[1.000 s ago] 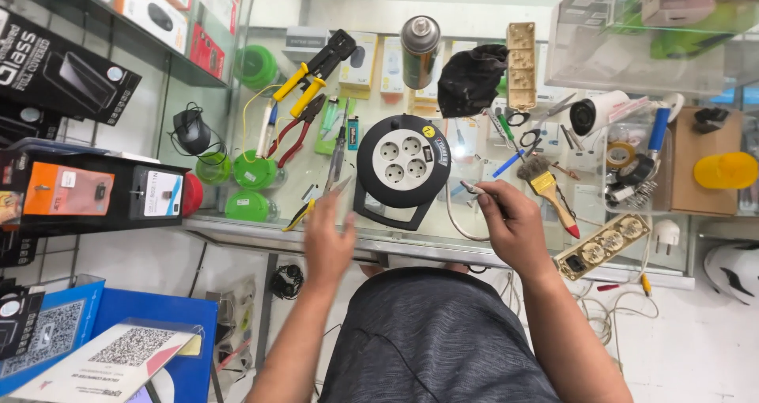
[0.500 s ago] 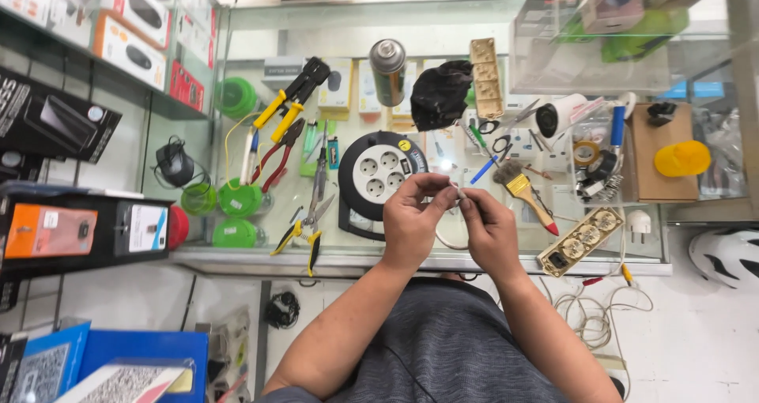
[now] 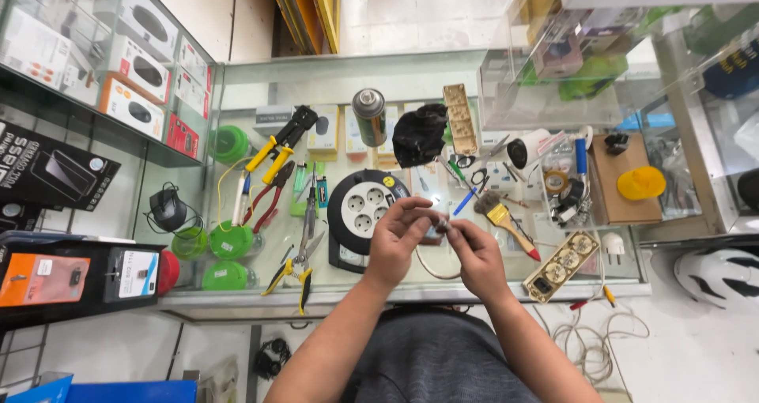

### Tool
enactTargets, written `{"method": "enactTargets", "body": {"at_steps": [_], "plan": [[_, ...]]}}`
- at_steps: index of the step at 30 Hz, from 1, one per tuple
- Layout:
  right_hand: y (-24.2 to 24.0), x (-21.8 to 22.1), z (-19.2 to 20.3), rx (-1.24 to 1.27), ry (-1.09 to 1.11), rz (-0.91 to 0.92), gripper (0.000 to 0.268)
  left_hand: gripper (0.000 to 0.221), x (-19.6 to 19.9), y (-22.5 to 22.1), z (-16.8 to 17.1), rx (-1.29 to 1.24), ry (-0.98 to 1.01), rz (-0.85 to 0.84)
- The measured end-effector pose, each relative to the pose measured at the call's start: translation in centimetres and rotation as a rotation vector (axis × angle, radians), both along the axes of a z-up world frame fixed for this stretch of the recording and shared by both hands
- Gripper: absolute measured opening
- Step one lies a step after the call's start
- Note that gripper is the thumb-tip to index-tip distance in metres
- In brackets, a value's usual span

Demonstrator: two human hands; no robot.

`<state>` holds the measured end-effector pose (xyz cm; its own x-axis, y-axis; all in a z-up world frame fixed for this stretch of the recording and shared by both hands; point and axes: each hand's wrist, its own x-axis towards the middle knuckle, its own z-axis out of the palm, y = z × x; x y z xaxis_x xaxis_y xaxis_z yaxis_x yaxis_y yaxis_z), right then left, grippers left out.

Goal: Preparing electrical wires by stripping insulation and twisting strands to assemble a power strip.

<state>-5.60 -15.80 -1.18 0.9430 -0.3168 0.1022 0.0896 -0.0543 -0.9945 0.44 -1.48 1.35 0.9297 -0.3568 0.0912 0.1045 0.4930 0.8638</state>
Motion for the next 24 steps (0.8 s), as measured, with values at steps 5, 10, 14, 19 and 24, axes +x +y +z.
{"method": "enactTargets", "body": {"at_steps": [5,10,14,19,24], "plan": [[-1.1,0.6,1.6,0.067,-0.005,0.276,0.021,0.018,3.8,3.2,0.1,0.165,-0.08,-0.374],[-2.2,1.0,0.0,0.055,-0.013,0.491,0.024,0.008,4.6,4.2,0.6,0.185,-0.109,-0.532],[-2.5,1.1,-1.3,-0.035,0.015,0.587,0.022,0.008,4.9,4.7,0.4,0.267,-0.066,-0.621],[-2.0,1.3,-0.1,-0.086,0.041,0.578,0.018,0.013,3.7,5.2,-1.9,0.262,-0.016,-0.519],[-1.7,1.8,1.7,-0.242,0.084,0.54,0.016,0.025,2.0,5.9,-2.1,0.31,0.145,-0.451]]}}
